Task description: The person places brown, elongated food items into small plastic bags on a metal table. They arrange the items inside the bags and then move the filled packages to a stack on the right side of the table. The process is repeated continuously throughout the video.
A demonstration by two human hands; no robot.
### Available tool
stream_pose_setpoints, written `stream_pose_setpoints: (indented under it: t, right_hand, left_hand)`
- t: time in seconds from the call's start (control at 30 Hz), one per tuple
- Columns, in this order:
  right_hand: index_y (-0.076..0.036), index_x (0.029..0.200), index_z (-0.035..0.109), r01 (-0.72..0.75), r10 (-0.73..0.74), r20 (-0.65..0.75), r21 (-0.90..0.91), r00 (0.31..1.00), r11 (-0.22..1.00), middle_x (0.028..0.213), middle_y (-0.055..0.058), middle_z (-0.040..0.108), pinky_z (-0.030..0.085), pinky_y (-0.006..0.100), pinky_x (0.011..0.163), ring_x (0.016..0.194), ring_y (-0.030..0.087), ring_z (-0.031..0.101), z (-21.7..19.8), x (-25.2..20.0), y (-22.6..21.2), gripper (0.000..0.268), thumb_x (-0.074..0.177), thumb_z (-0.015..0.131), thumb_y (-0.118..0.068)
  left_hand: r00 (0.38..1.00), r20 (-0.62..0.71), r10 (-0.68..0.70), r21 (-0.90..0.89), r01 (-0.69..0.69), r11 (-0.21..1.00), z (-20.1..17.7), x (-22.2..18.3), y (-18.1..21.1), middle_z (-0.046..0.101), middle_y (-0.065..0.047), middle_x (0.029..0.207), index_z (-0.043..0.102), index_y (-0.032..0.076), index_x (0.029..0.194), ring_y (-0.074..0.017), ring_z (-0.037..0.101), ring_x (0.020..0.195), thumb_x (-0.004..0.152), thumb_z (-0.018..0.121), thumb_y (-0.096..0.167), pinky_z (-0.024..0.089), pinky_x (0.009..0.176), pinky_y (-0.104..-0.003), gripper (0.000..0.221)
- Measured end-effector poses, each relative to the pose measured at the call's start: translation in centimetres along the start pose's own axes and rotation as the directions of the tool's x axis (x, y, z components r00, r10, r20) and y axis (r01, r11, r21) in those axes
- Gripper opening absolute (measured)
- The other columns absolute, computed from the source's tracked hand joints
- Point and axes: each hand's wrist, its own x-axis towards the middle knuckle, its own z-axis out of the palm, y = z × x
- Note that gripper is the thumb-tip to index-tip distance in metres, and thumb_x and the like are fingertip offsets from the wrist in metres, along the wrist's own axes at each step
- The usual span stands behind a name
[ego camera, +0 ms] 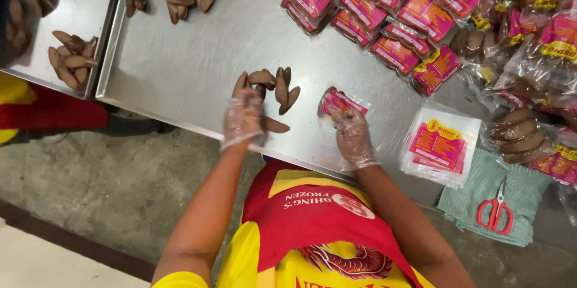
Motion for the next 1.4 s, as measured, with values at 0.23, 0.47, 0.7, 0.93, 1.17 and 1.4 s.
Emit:
stream_pose_setpoints:
  t: [0.23,0.47,0.7,0.93,1.17,1.4]
  right_hand:
    - [-0.010,0.138,0.064,-0.063,0.058,-0.089,-0.048,0.994,0.997,0.121,0.024,0.057,0.052,0.042,0.100,0.109,0.037,0.063,1.3,-0.1,0.4,0.067,0.074,0.062,0.009]
    - [-0.013,0.140,0.064,-0.080,0.081,-0.084,0.009,0.993,0.997,0.125,0.023,0.058,0.053,0.042,0.100,0.113,0.038,0.063,0.3,0.0,-0.5,0.069,0.076,0.059,0.012]
    - [-0.012,0.141,0.062,-0.111,0.115,-0.058,0.065,0.992,0.992,0.128,0.021,0.058,0.053,0.041,0.100,0.117,0.036,0.062,-0.6,0.0,-1.6,0.070,0.076,0.058,0.014]
    - [-0.015,0.144,0.060,-0.093,0.097,-0.035,0.083,0.995,0.992,0.131,0.019,0.059,0.054,0.040,0.102,0.120,0.035,0.062,-1.1,-0.1,-1.1,0.076,0.074,0.058,0.014]
    - [-0.015,0.145,0.059,-0.033,0.034,-0.023,0.054,0.999,0.998,0.133,0.022,0.058,0.050,0.045,0.106,0.121,0.040,0.059,-1.1,-0.2,-0.1,0.077,0.073,0.063,0.010]
    - [-0.016,0.148,0.055,0.019,-0.021,-0.039,-0.065,0.999,0.998,0.135,0.024,0.058,0.045,0.048,0.109,0.123,0.043,0.056,-0.3,-0.5,1.2,0.080,0.073,0.069,0.007]
  left_hand:
    - [0.974,-0.117,0.196,0.158,-0.177,0.971,-0.3,3.7,-3.9,0.057,-0.024,0.127,0.046,0.005,0.145,-0.0384,0.056,0.118,0.089,0.067,0.017,0.046,0.102,-0.045,0.062]
    - [0.965,-0.096,0.245,-0.250,-0.262,0.932,2.4,2.0,-5.5,0.066,-0.011,0.108,0.049,0.006,0.142,-0.0252,0.063,0.096,0.102,0.052,0.028,0.054,0.091,-0.039,0.046]
    - [0.932,0.336,-0.135,-0.790,0.357,0.497,2.5,-2.0,0.0,0.059,-0.007,0.085,0.060,0.019,0.139,-0.0212,0.057,0.079,0.094,0.062,0.026,0.065,0.084,-0.039,0.046]
    - [0.875,-0.471,0.111,-0.274,-0.265,0.924,5.2,-2.2,-3.4,0.062,-0.020,0.117,0.062,0.007,0.127,-0.0337,0.059,0.113,0.096,0.068,0.015,0.051,0.098,-0.046,0.032]
    - [0.943,-0.328,0.051,-0.215,-0.127,0.968,2.4,-4.8,-1.3,0.064,-0.020,0.108,0.069,0.011,0.121,-0.0354,0.065,0.104,0.095,0.063,0.022,0.053,0.093,-0.047,0.029]
    - [0.973,-0.131,0.190,0.101,-0.178,0.979,0.5,-1.8,3.4,0.067,-0.013,0.134,0.069,0.018,0.127,-0.0332,0.061,0.124,0.108,0.052,0.040,0.043,0.110,-0.049,0.034]
